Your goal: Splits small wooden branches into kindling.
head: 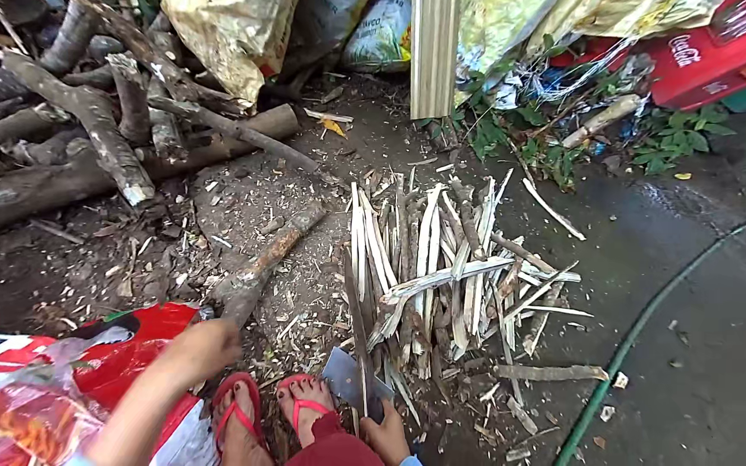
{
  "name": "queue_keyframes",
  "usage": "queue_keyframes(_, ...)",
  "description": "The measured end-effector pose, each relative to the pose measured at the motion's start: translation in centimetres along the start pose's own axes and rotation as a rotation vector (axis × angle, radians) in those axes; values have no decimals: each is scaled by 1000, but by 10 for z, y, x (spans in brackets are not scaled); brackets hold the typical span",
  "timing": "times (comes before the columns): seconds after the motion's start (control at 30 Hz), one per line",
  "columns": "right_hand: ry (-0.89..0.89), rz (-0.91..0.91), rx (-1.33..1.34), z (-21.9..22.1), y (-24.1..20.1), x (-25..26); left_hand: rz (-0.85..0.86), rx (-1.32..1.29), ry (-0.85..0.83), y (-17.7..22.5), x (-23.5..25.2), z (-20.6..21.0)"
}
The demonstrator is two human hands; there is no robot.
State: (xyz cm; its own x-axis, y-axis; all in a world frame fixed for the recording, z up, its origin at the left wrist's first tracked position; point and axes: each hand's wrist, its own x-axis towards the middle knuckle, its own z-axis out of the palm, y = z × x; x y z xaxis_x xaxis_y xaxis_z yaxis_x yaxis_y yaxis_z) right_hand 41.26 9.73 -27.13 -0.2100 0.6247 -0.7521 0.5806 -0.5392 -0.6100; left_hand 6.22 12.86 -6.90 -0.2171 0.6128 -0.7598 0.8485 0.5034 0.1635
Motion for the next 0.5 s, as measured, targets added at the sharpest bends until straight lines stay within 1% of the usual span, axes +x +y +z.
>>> queue_keyframes(0.07, 30, -32, 71, -4, 1, -9, 152, -105, -69, 30, 48, 20)
queue_keyframes(0.1, 54, -54, 99, -7, 3, -11, 195, -144, -97, 46, 72, 32)
queue_keyframes(0.17, 93, -79, 157, -13, 5, -15, 220, -218, -127, 78, 113, 56)
queue_keyframes(0.23, 135, -87, 184, -20, 1, -18, 183, -315, -129, 105, 147, 80)
queue_keyframes(0.33, 174, -84, 233, -27, -10, -23, 57, -494, -72, 135, 181, 115)
queue_keyframes(0.43, 202, -85, 290, -29, -16, -26, -103, -593, -21, 159, 188, 125)
queue_keyframes(0.5, 213, -70, 319, -28, -17, -25, -156, -614, -16, 165, 187, 124)
